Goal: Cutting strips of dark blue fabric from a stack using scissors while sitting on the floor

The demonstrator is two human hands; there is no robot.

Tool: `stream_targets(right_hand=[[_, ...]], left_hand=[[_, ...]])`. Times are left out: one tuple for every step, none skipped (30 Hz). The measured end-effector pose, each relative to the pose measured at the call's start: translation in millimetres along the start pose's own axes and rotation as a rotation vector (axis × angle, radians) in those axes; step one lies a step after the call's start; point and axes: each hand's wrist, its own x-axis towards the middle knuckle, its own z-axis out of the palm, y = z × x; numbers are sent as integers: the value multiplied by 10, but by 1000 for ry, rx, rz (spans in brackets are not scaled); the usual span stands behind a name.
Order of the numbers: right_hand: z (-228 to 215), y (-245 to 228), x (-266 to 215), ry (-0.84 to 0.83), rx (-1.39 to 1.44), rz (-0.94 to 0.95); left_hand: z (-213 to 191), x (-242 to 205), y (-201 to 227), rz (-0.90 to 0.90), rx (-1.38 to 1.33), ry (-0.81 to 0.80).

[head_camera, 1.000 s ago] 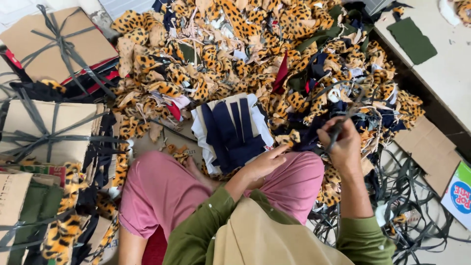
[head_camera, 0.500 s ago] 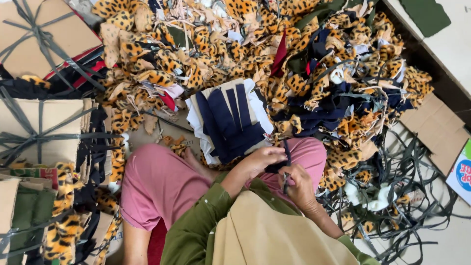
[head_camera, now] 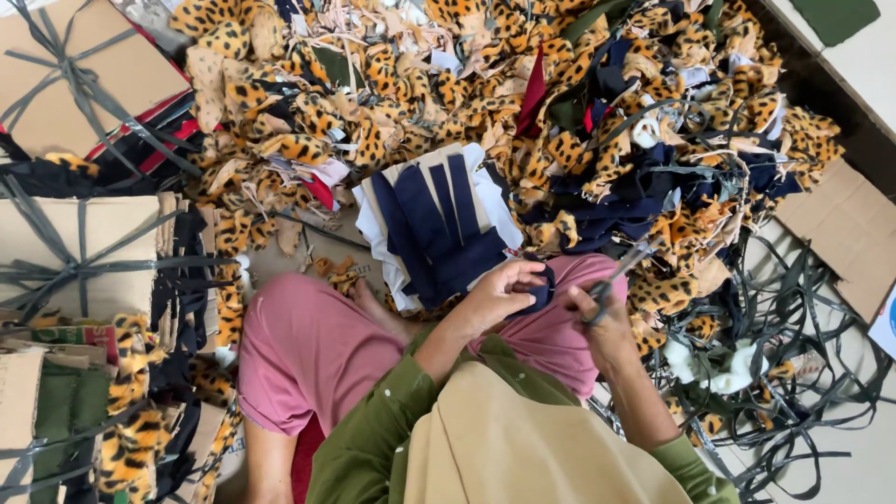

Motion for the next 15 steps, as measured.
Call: stream_targets(right_hand=[[23,124,61,-1,2,1],[48,244,130,-33,59,60],[76,364,195,-65,116,120],[146,236,196,-75,115,124],[217,106,196,-49,188,100],[301,-28,206,-21,266,73],[277,-20,291,-30,270,75],[207,-15,359,-9,257,11],[135,-8,431,11,243,-53],[73,37,488,16,243,-54],[15,88,542,16,209,-83],[-42,135,602,11,170,-109],[-53,115,619,9,166,-108],[-37,94,651,6,128,-170],[-20,70,681,2,89,-233]], left_hand=[[8,-18,-17,-1,2,0],[16,-35,-32,-2,63,-4],[22,-56,-47,-3,124,-7],[14,-82,-120,-3,126,3],[7,-109,-191,-25,144,25],[-18,-119,-248,-45,165,43],[-57,-172,-221,-44,172,50],[-59,-209,-210,-60,154,71],[-64,-242,-202,-75,136,93],[-70,-243,-201,-77,136,88],[-83,-248,-202,-92,121,101],[-89,-260,-210,-105,102,121],[-66,-241,-260,-105,98,123],[-61,-226,-300,-102,91,126],[-56,-212,-337,-98,83,128]])
